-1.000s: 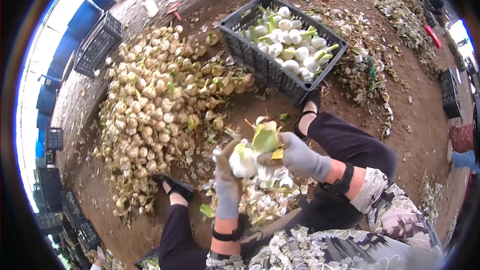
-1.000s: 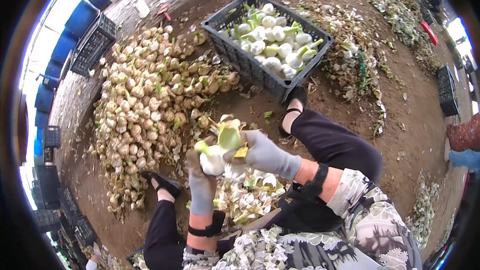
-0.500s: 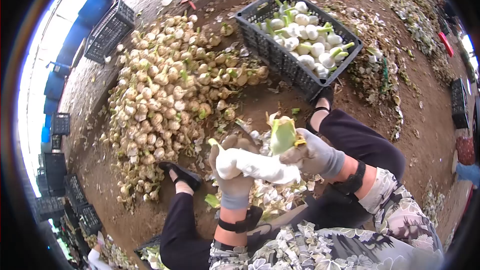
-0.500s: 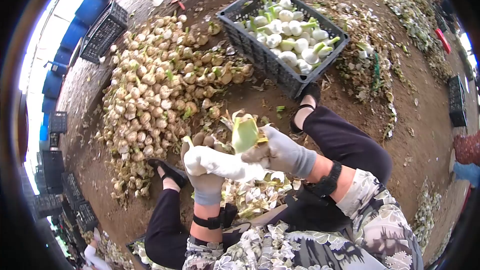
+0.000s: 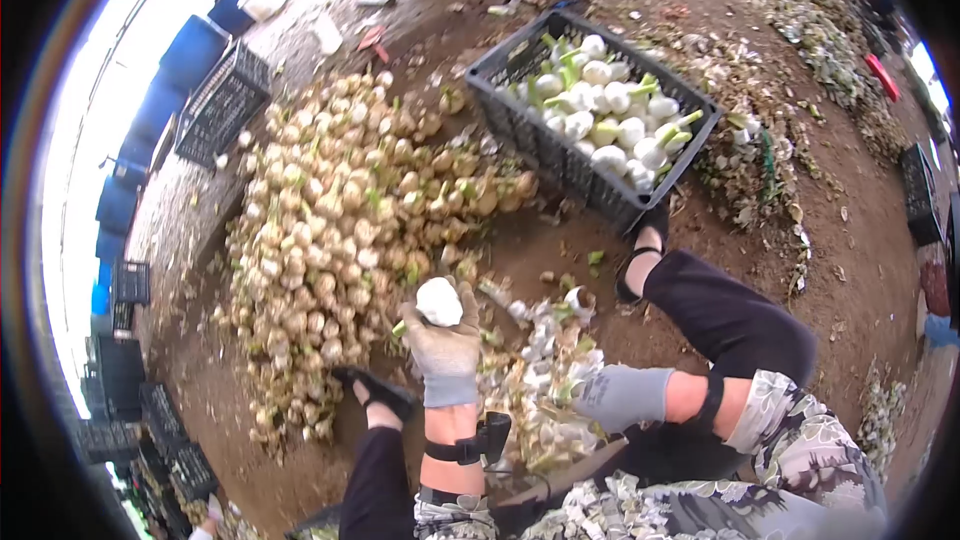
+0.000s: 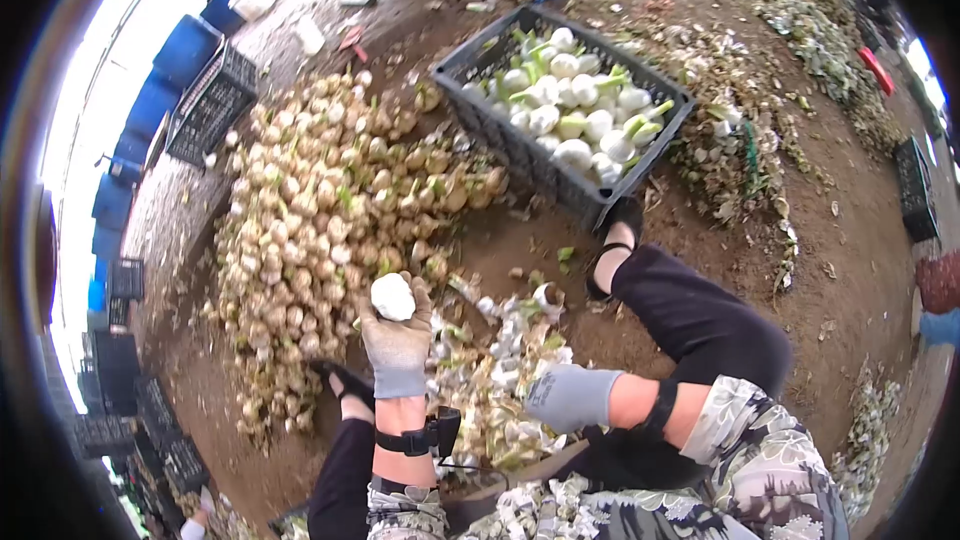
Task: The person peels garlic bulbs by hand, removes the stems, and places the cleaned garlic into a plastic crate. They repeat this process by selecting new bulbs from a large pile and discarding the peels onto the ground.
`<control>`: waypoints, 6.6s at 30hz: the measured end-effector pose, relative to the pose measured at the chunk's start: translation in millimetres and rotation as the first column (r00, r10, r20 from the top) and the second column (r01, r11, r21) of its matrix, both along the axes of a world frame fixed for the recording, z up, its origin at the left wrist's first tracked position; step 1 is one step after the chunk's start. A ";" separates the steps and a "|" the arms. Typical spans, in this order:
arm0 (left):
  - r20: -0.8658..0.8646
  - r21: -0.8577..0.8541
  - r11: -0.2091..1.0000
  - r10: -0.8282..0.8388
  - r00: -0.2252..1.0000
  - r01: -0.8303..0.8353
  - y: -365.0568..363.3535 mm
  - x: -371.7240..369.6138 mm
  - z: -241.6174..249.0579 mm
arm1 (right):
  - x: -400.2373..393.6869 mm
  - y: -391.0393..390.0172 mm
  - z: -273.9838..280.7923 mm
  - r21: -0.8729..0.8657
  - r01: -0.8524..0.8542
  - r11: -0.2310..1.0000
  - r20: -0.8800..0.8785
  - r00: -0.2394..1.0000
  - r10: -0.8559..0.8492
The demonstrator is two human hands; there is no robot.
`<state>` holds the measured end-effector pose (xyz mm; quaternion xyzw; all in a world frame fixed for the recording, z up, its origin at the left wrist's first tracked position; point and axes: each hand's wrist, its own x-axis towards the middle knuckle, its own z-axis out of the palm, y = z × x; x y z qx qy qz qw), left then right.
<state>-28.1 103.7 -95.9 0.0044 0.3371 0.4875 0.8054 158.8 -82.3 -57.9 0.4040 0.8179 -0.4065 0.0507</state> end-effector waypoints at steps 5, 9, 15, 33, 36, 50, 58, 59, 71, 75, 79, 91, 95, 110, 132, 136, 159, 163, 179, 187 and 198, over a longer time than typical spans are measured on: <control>-0.069 0.493 0.829 -0.265 0.962 0.264 50.6 111.0 89.0 | 5.6 16.9 12.2 0.082 0.177 0.981 0.091 0.979 -0.184; -0.141 0.480 0.828 -0.254 0.957 0.290 95.2 135.8 101.7 | 12.3 18.2 13.9 0.110 0.234 0.966 0.041 0.970 -0.239; -0.653 0.352 0.815 -0.138 0.745 0.460 113.2 89.8 0.0 | 12.3 22.0 16.2 0.145 0.257 0.955 -0.018 0.966 -0.258; -0.671 -0.396 0.007 0.681 -0.294 0.918 136.4 192.4 -163.3 | 12.6 44.7 11.8 -0.050 0.329 0.943 -0.003 0.944 -0.329; -0.650 -0.403 -0.039 0.716 -0.256 0.914 117.4 160.7 -150.9 | 10.1 38.3 13.5 0.007 0.338 0.941 -0.021 0.941 -0.337; -0.514 0.445 0.708 -0.299 0.804 0.548 -16.0 37.1 46.7 | 9.2 63.7 44.5 -0.603 0.709 0.365 -0.402 0.126 -0.907; -0.705 0.700 0.141 0.291 0.647 0.700 -67.3 9.3 65.1 | 2.7 55.1 55.6 -0.955 0.249 0.162 -0.223 -0.241 -0.944; -0.689 0.695 0.065 0.344 0.638 0.716 -67.4 8.5 65.4 | 1.9 55.5 61.7 -0.888 0.412 0.204 -0.290 -0.159 -0.944; -0.652 0.757 0.184 0.277 0.706 0.627 -80.9 14.3 64.9 | 17.8 52.8 71.5 -0.808 0.457 0.372 -0.418 0.002 -0.909; -0.538 0.637 0.645 -0.020 0.843 0.422 -100.2 14.2 68.6 | 14.1 54.5 66.7 -0.457 0.710 0.536 -0.620 0.178 -0.764; -0.195 0.521 0.814 -0.178 0.964 0.256 -107.5 22.0 68.3 | 15.7 56.1 63.6 -0.084 0.771 0.632 -0.634 0.448 -0.630; -0.645 0.452 0.778 -0.053 0.762 0.437 -112.9 14.4 42.2 | 12.4 55.9 64.9 -0.193 0.787 0.586 -0.627 0.360 -0.691; -0.323 0.266 0.884 -0.295 0.899 0.385 -101.3 14.7 60.4 | 17.1 55.1 56.1 -0.199 0.770 0.606 -0.653 0.357 -0.668; -0.791 0.555 0.614 0.178 0.586 0.562 -103.1 25.5 55.7 | 7.7 51.5 56.2 -0.299 0.785 0.542 -0.593 0.292 -0.750; 0.227 0.154 0.987 0.005 0.974 -0.041 -26.7 -15.6 31.4 | 1.7 20.7 33.1 -0.355 0.124 0.927 -0.450 0.846 -0.285; -0.083 0.162 0.985 -0.047 0.995 0.060 1.6 17.6 15.1 | 0.5 5.0 3.8 0.025 0.120 0.992 -0.132 0.984 -0.116; -0.700 -0.515 0.123 0.511 -0.499 0.849 77.8 104.2 -179.9 | -1.1 15.4 0.2 0.108 0.231 0.967 -0.019 0.973 -0.230; -0.754 -0.512 0.106 0.420 -0.505 0.852 86.8 103.0 -153.7 | 1.0 22.2 -4.6 0.011 0.196 0.981 -0.036 0.980 -0.195; -0.617 0.629 0.548 -0.081 0.783 0.552 -62.1 14.1 47.8 | 0.4 59.5 38.8 -0.931 0.326 0.165 -0.234 -0.185 -0.954; -0.729 0.668 0.205 0.374 0.574 0.715 -75.7 14.9 71.2 | -0.9 58.9 58.8 -0.787 0.533 0.311 -0.411 -0.076 -0.909; -0.478 0.577 0.696 -0.136 0.868 0.427 -94.9 14.8 70.3 | 3.3 56.0 55.5 -0.446 0.726 0.523 -0.650 0.140 -0.747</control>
